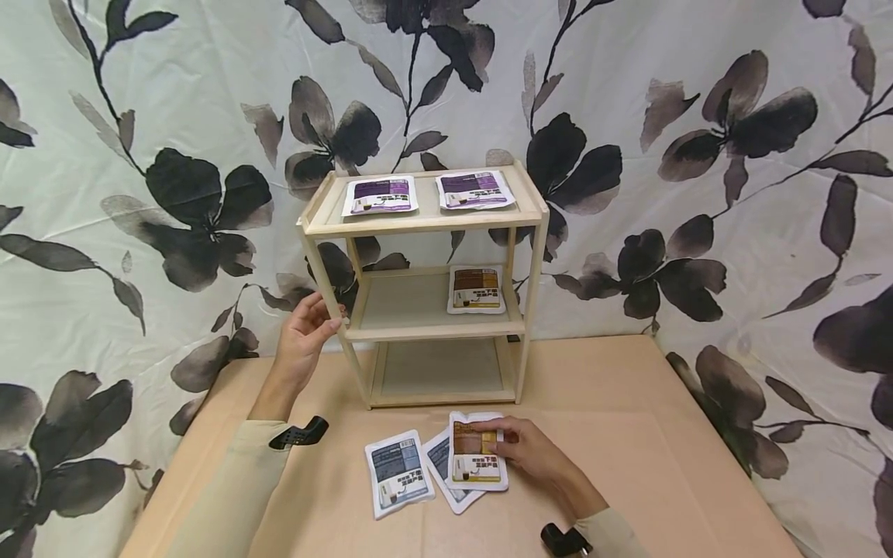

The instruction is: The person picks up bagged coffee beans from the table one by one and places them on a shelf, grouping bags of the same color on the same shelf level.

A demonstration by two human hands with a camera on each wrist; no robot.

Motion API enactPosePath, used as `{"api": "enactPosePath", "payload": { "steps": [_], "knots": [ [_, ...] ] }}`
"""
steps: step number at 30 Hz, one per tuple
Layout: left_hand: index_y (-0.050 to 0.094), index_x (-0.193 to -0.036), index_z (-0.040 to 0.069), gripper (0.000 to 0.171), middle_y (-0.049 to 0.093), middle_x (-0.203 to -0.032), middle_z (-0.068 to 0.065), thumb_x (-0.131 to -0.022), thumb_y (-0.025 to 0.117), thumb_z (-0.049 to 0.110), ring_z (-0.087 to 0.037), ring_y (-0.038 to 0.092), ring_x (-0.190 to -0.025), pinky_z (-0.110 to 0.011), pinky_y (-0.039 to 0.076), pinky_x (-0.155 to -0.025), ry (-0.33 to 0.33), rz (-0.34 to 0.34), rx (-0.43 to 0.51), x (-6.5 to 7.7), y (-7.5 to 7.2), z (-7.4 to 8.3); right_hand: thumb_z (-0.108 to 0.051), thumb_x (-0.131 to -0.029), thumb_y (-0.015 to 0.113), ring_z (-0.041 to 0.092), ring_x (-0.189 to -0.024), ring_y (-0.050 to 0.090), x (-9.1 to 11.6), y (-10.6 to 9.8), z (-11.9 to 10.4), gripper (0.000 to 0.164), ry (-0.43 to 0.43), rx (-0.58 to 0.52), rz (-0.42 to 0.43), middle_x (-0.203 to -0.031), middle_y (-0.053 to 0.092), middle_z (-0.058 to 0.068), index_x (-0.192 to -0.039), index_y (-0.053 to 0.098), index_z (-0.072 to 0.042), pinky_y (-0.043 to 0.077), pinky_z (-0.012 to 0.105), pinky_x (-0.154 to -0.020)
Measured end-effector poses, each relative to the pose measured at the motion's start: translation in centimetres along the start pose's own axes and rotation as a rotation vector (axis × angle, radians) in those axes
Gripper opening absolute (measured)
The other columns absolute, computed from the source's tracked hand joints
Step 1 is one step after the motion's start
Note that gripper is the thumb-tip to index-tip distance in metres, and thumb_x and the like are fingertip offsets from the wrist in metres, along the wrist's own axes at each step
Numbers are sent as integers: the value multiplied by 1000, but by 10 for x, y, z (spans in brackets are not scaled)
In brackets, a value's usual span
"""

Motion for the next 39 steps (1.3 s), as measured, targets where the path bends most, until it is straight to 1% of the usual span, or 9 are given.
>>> {"api": "enactPosePath", "payload": {
  "steps": [5, 6, 9, 13, 14, 17, 24, 30, 39],
  "knots": [
    [52, -139, -4, 49, 59, -119, -31, -93, 67, -6, -27, 61, -106, -27, 53, -90, -5, 4, -7, 1, 1, 1, -9, -98, 66, 23, -113, 54, 1, 1, 0, 27, 29, 22, -3, -131, 62, 21, -123, 70, -3, 47, 20, -89],
    [50, -139, -5, 50, 59, -119, -32, -93, 67, -6, -26, 61, -106, -27, 53, -91, -5, 5, -9, 1, 1, 1, -10, -97, 68, 24, -111, 55, 1, 1, -1, 28, 34, 16, -4, -130, 61, 22, -124, 69, -2, 48, 21, -87],
    [55, -138, -1, 47, 57, -119, -35, -93, 67, -7, -29, 61, -106, -27, 53, -90, -1, 9, -9, 1, 1, 1, -10, -93, 74, 25, -105, 59, 1, 3, -1, 34, 47, -8, -6, -127, 59, 25, -124, 67, 0, 52, 23, -82],
    [57, -137, 3, 47, 59, -119, -32, -93, 67, -6, -32, 60, -107, -27, 54, -91, 1, 7, -11, 0, 1, 1, -6, -89, 77, 23, -97, 64, -2, 5, 1, 38, 45, -68, 2, -120, 60, 27, -123, 64, 4, 56, 25, -76],
    [55, -138, 0, 48, 59, -119, -31, -93, 67, -6, -32, 60, -107, -27, 54, -91, -1, 6, -12, 0, 1, 1, -5, -88, 78, 23, -96, 65, -2, 5, 2, 38, 42, -80, 6, -119, 61, 28, -123, 64, 4, 56, 25, -76],
    [50, -140, -5, 50, 60, -119, -29, -93, 67, -7, -30, 60, -107, -27, 54, -91, -2, 2, -12, 0, 1, 1, -1, -88, 76, 21, -94, 66, -3, 4, 2, 41, 26, -106, 8, -119, 61, 30, -125, 63, 6, 57, 27, -75],
    [52, -139, -3, 49, 61, -118, -28, -93, 67, -7, -27, 60, -106, -27, 53, -90, 5, 2, -13, 0, 0, -1, -1, -91, 71, 15, -97, 66, -4, 1, 6, 45, 13, -91, -17, -128, 60, 31, -134, 61, 5, 56, 24, -79],
    [56, -138, 1, 48, 61, -117, -29, -93, 68, -6, -25, 60, -105, -27, 52, -90, 12, 4, -2, 0, 0, -1, -3, -95, 68, 21, -104, 60, -5, 0, 7, 45, 6, -107, -23, -136, 56, 30, -138, 60, 1, 54, 26, -83],
    [49, -140, -7, 51, 62, -117, -27, -93, 67, -6, -23, 61, -106, -26, 52, -90, 4, 6, -16, 0, 0, -1, -4, -99, 63, 22, -104, 66, -6, -1, 1, 48, 9, -198, -36, -135, 53, 32, -144, 51, 3, 58, 32, -84]
  ]
}}
Point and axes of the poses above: each hand's wrist, its own x-axis away from the middle knuckle, its own y-axis out of the palm, z = x × y, the point moved 4 cm from there along -x, towards the middle knuckle
